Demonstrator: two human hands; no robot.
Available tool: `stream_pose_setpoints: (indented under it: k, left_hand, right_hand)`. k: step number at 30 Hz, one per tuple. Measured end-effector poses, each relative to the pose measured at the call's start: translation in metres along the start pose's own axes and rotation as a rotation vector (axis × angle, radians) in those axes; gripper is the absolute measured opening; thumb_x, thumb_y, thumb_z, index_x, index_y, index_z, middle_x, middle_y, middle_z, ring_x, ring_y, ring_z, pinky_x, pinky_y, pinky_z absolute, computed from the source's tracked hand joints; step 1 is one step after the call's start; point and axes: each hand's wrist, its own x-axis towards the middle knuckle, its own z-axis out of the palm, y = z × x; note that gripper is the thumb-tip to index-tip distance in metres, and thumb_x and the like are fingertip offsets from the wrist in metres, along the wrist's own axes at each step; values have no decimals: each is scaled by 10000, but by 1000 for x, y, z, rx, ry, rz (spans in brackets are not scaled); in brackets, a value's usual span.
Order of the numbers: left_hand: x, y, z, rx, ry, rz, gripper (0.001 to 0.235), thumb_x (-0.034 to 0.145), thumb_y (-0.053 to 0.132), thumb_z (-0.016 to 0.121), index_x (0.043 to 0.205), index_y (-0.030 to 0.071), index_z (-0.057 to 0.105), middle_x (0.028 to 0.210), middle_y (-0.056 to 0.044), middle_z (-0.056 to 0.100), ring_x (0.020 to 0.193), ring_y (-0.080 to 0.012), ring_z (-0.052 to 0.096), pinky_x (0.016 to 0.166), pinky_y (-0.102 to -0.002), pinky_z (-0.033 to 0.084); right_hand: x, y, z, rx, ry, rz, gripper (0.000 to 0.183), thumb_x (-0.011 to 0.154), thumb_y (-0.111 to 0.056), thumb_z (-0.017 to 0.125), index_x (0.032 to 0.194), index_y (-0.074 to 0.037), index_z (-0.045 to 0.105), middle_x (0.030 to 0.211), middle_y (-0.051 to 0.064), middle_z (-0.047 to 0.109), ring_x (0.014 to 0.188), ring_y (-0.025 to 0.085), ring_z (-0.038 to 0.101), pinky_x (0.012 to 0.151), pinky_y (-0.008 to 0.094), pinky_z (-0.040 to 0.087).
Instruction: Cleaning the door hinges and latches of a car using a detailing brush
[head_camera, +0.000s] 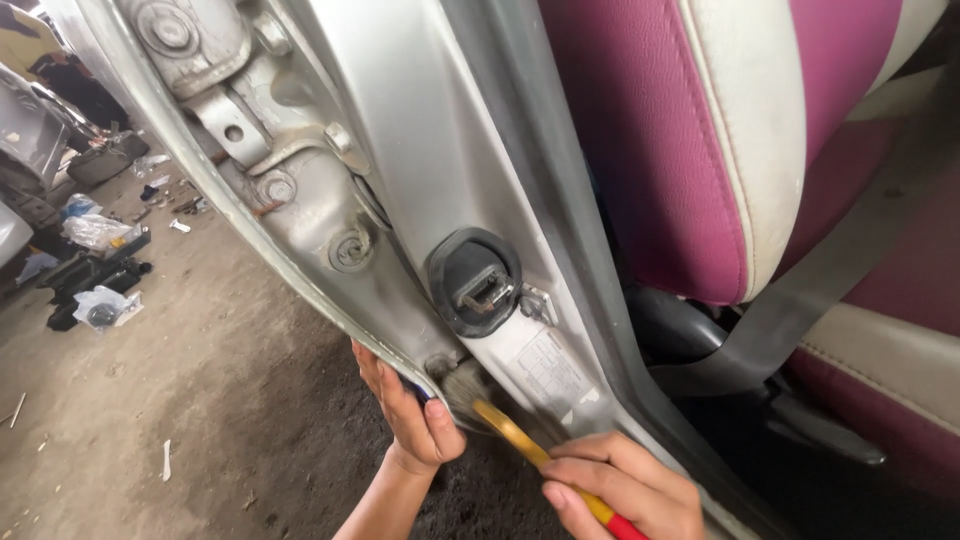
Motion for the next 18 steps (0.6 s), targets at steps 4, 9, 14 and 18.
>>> stream_pose_setpoints:
  k: [4, 9, 14, 18]
  left_hand:
    - [-3, 4, -3, 2, -15, -6, 641, 1103, 285, 333, 1661, 49, 122, 1738, -178, 72, 1642, -416, 53, 1373, -636, 82]
    - [4, 5, -1, -3, 11, 8, 634, 1101, 290, 330, 1659, 55, 142, 1737, -167, 100, 1643, -402, 69, 1375, -630, 84]
    - [3, 3, -1, -12, 10, -9, 631, 1106, 299, 329, 1665, 73, 142, 1743, -153, 91, 1647, -387, 65, 1378, -629, 72]
    - [1, 9, -3, 3, 0, 5, 624, 1112, 285, 326, 1658, 50, 138, 1732, -175, 110, 1640, -411, 75, 1373, -641, 97]
  right_hand:
    - [-13, 21, 24, 168, -138, -13, 93, 922, -77, 708, 983, -13, 738, 935, 103, 691, 802, 178, 723, 777, 246, 583]
    - [-19, 33, 2, 79, -216, 12, 80, 904, -117, 727, 874, -44, 737, 817, 43, 667, 662, 121, 686, 634, 211, 555]
    - [-12, 9, -5, -14, -72, 50, 74, 856, -122, 750, 818, -58, 747, 796, 33, 711, 641, 89, 711, 642, 164, 569]
    - [-21, 14, 1, 115, -123, 81, 91, 861, -137, 770, 872, -47, 777, 846, 58, 714, 702, 132, 715, 691, 212, 568]
